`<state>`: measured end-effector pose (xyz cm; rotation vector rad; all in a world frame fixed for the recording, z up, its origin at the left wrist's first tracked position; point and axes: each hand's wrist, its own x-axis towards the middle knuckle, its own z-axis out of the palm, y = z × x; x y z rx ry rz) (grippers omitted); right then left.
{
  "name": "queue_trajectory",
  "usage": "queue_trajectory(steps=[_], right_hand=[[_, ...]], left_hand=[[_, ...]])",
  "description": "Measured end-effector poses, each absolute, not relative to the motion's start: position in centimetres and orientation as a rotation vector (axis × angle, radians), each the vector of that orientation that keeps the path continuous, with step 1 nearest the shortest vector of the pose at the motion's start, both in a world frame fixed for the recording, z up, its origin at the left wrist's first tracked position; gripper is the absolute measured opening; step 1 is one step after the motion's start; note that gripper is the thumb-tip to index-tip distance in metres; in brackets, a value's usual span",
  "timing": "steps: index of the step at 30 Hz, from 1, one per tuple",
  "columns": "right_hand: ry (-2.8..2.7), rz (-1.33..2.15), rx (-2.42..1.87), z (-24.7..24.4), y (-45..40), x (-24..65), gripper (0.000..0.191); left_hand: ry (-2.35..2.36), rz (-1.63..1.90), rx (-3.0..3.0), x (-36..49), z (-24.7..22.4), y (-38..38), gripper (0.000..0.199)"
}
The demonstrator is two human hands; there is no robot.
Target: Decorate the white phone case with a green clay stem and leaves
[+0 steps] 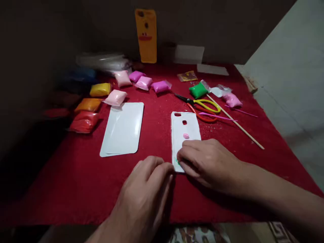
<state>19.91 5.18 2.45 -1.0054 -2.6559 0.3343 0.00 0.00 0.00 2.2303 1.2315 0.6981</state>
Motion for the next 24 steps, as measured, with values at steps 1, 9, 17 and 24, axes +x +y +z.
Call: queue_trajectory(steps=[1, 9, 17, 24], right_hand=[[-2.663, 0.316, -1.014, 2.3, 5.2, 20.0, 0.016], [-2.542, 0.594, -1.061, 3.4, 5.3, 20.6, 0.009], [-2.528, 0.646, -1.11, 3.5, 5.3, 20.8, 0.009], [-2.68, 0.47, -1.109, 2.8, 5.2, 20.5, 0.011]], left_hand=[[1.222, 0.704, 2.229, -0.1, -0.1, -0.1, 0.018], [1.225, 0.678, 2.239, -0.1, 0.1, -0.1, 0.022], [1.219, 0.72, 2.252, -0.1, 0.3, -0.1, 0.021], [1.188, 0.712, 2.228, -0.1, 0.1, -0.1, 0.018]])
